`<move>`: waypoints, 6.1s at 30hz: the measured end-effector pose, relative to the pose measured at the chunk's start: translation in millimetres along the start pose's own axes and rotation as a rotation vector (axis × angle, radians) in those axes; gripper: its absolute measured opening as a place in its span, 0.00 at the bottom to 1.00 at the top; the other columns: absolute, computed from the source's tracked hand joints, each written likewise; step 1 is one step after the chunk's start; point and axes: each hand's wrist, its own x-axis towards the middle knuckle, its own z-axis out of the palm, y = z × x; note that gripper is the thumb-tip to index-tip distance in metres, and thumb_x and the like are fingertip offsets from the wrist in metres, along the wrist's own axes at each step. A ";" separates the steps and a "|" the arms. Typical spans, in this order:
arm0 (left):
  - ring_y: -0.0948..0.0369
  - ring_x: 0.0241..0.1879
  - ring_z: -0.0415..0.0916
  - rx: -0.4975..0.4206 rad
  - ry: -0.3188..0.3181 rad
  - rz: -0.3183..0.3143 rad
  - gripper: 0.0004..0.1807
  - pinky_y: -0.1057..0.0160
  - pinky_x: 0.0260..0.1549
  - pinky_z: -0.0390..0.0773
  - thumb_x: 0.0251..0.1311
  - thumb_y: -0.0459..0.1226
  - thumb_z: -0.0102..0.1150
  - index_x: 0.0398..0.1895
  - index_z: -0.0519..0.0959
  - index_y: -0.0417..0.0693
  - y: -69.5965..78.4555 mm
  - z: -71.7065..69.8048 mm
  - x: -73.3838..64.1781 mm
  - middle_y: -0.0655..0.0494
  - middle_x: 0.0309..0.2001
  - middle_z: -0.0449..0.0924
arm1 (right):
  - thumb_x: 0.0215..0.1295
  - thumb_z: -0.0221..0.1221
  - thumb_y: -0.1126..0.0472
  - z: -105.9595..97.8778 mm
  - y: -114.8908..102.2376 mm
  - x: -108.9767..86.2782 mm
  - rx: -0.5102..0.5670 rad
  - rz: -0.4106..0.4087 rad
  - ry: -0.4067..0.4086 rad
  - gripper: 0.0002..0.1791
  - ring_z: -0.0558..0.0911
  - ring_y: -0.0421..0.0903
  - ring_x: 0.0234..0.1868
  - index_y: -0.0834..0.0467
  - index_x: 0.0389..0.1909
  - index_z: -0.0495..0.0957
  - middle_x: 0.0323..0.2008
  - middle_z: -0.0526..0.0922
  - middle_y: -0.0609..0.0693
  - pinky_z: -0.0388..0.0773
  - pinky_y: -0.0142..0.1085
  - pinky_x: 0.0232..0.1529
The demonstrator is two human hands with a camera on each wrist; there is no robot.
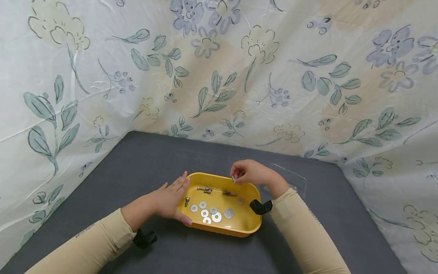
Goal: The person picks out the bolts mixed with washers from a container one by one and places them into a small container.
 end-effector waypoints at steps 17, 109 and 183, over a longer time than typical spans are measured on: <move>0.53 0.71 0.33 0.016 -0.005 -0.001 0.74 0.40 0.62 0.44 0.25 0.78 0.49 0.72 0.37 0.44 2.2 -2.9 -0.2 0.49 0.72 0.23 | 0.55 0.64 0.61 -31.9 24.3 -26.7 0.021 0.070 0.119 0.10 0.73 0.48 0.31 0.57 0.35 0.74 0.29 0.74 0.52 0.74 0.38 0.33; 0.53 0.71 0.33 0.021 -0.029 -0.022 0.74 0.41 0.63 0.43 0.25 0.78 0.50 0.72 0.37 0.44 2.9 -3.7 4.1 0.50 0.72 0.23 | 0.61 0.57 0.67 -60.7 123.9 -91.4 0.032 0.302 0.277 0.15 0.79 0.52 0.42 0.67 0.48 0.72 0.41 0.78 0.61 0.74 0.49 0.44; 0.54 0.71 0.33 0.014 -0.002 -0.009 0.74 0.41 0.62 0.44 0.25 0.78 0.50 0.72 0.37 0.44 1.6 -1.2 3.5 0.50 0.72 0.23 | 0.61 0.58 0.63 7.1 27.0 -12.8 0.002 0.004 -0.067 0.14 0.78 0.41 0.39 0.63 0.47 0.76 0.42 0.80 0.55 0.75 0.37 0.45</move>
